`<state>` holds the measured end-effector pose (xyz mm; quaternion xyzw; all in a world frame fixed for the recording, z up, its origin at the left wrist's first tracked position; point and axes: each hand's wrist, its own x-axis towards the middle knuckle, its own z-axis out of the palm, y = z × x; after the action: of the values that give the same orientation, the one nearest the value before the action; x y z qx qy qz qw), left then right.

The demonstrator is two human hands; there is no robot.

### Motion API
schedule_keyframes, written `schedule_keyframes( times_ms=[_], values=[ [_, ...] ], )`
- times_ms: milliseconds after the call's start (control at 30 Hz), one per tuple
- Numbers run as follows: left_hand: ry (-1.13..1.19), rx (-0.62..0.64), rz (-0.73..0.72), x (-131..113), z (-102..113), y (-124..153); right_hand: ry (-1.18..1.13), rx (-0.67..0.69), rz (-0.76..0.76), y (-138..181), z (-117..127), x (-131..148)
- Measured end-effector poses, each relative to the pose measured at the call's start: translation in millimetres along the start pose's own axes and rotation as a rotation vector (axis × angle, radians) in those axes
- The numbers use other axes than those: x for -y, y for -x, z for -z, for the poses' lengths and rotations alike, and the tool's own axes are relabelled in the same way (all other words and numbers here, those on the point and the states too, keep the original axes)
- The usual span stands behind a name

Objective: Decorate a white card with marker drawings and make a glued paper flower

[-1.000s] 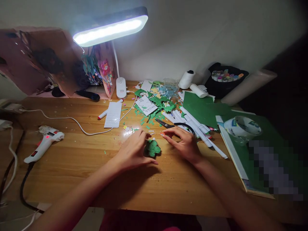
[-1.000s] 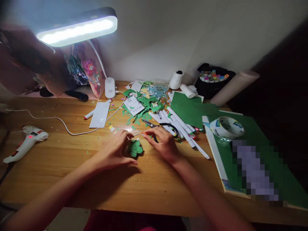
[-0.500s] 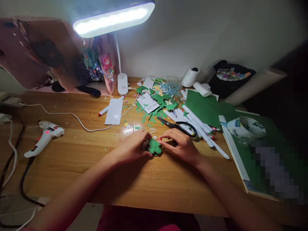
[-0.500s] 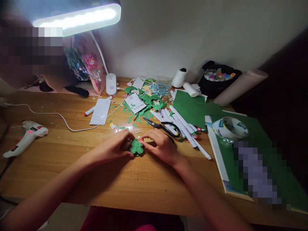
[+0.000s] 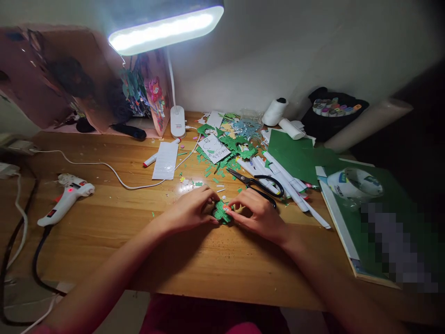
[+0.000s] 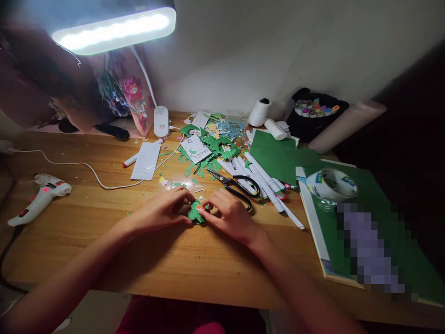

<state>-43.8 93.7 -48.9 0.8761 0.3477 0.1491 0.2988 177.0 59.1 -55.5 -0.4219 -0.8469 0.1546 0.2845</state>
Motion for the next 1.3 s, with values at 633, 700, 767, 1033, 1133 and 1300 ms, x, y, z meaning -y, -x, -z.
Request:
schedule_keyframes(
  times_ms=[633, 700, 767, 1033, 1133, 1300],
  values=[
    [0.015, 0.018, -0.001, -0.5, 0.9, -0.9, 0.042, 0.042, 0.024, 0.6, -2.9, -0.5],
    [0.009, 0.019, 0.0, -0.2, 0.9, -0.9, 0.038, 0.047, 0.025, 0.6, -2.8, -0.7],
    [0.007, 0.023, 0.001, -0.1, 0.9, -0.8, 0.032, 0.052, 0.025, 0.5, -2.8, -0.7],
    [0.014, 0.034, 0.006, -0.2, 0.4, -0.5, 0.037, 0.05, 0.017, 0.0, -3.0, -0.7],
    [0.017, 0.034, 0.01, -0.6, 0.6, -0.2, 0.037, 0.035, 0.049, 1.0, -2.1, -1.6],
    [0.018, 0.051, 0.023, -1.7, 1.8, 0.4, 0.045, 0.019, 0.149, 2.7, -2.5, -4.8]
  ],
)
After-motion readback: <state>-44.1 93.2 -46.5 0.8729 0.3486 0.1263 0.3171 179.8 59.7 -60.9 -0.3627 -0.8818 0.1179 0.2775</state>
